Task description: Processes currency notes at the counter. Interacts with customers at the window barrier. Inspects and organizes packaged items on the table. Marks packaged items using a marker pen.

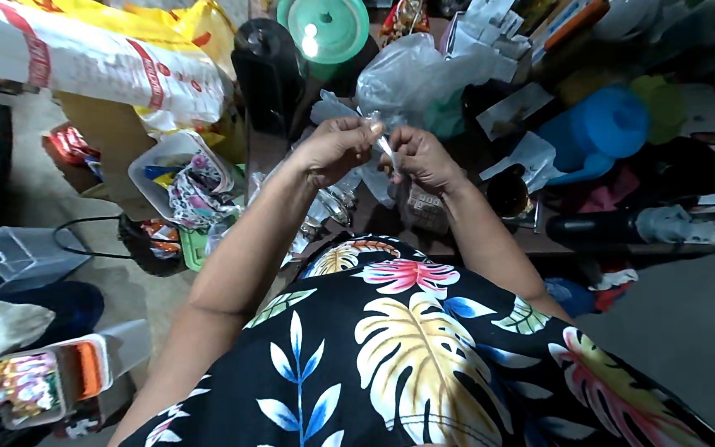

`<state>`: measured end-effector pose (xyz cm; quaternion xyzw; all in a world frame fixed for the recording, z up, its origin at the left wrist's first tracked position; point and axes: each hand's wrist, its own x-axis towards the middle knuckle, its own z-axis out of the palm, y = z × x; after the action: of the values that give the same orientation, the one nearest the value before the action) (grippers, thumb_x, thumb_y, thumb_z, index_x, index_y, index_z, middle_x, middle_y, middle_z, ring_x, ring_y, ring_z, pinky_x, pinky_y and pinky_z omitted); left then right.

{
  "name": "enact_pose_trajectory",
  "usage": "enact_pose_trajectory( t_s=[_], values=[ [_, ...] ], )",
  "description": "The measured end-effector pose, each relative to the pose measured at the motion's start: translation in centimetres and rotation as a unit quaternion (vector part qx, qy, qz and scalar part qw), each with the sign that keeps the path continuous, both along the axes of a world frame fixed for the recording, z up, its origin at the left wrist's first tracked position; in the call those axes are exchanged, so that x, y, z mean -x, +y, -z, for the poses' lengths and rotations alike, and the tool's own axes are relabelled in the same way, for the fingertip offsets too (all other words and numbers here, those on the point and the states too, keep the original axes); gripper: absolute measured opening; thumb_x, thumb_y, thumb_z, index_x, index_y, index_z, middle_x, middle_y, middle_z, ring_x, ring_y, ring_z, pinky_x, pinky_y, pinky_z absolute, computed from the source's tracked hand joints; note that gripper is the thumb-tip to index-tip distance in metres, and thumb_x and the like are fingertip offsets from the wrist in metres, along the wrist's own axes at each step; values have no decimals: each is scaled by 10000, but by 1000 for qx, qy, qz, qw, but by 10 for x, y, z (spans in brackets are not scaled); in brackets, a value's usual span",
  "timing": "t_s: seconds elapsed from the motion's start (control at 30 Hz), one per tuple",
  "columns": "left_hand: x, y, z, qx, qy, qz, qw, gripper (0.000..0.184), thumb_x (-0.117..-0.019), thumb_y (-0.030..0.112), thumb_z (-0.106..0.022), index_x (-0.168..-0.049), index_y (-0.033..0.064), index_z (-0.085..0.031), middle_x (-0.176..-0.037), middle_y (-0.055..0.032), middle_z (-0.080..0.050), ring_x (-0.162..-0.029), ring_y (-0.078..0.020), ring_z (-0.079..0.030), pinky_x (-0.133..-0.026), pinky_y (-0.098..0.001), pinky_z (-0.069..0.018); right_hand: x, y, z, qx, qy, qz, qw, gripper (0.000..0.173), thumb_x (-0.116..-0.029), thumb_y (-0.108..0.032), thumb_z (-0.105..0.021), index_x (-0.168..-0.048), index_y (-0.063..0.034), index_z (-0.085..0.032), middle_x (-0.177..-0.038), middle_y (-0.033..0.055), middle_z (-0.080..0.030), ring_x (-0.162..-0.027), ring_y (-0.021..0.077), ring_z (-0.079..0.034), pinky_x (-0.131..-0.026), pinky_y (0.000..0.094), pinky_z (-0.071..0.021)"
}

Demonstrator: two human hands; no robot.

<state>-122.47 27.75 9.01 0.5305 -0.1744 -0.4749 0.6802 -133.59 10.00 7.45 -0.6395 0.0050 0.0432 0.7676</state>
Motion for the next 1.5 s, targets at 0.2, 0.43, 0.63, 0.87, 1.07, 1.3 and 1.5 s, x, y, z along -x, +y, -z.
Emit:
enact_pose_trajectory(
  t_s=[0.2,0.43,0.63,0.87,1.07,1.3,1.5],
  values=[
    [6,-12,13,-1,29,-64,998,101,-1036,101,-533,-1038,111,-634,-837,62,-650,-714,-20,-602,-710,-189,-526,-8,-5,18,79,-251,107,959,208,-919,-155,-765,-1106,-64,-768,-1239,0,-628,-1117,71,-611,-945,235,-550],
    [12,-5,16,18,-166,-127,978,70,-909,16,-710,-930,81,-698,-849,66,-704,-775,-15,-647,-747,-217,-554,-16,-5,-12,296,-58,66,951,151,-880,-131,-655,-868,19,-642,-1246,151,-575,-1097,136,-582,-877,274,-520],
    [5,-10,12,7,-153,-110,982,66,-909,39,-722,-937,86,-685,-844,62,-687,-760,-24,-628,-734,-220,-539,-24,0,-18,117,164,80,976,249,-1030,-228,-474,-1084,-63,-652,-1044,16,-650,-987,106,-614,-861,331,-521],
    [4,-5,-2,36,-636,-61,769,113,-941,47,-667,-912,-24,-749,-936,-194,-707,-935,-276,-682,-888,-377,-543,-14,2,-13,-134,158,121,971,208,-1054,-134,-519,-1214,-75,-637,-1142,20,-693,-1090,145,-649,-963,373,-546],
    [4,-3,-2,38,-608,-100,786,127,-945,90,-692,-925,-25,-743,-903,-167,-706,-857,-189,-666,-820,-293,-533,-11,10,1,190,-103,193,957,135,-952,-32,-673,-1061,31,-721,-1086,85,-657,-975,67,-647,-859,201,-559],
    [9,-6,-1,45,-522,-154,838,130,-924,103,-699,-977,-15,-715,-910,-79,-716,-826,-77,-665,-783,-254,-553,-9,5,-20,322,-162,186,914,139,-898,-83,-749,-1009,0,-767,-1021,111,-696,-892,93,-688,-826,225,-590],
    [16,-2,-2,-1,-470,-153,869,123,-906,111,-699,-974,9,-697,-902,-41,-730,-787,-53,-692,-764,-258,-593,-13,12,-25,422,-165,197,869,145,-848,-126,-747,-918,-3,-715,-888,104,-651,-800,121,-644,-732,247,-548]
  ],
)
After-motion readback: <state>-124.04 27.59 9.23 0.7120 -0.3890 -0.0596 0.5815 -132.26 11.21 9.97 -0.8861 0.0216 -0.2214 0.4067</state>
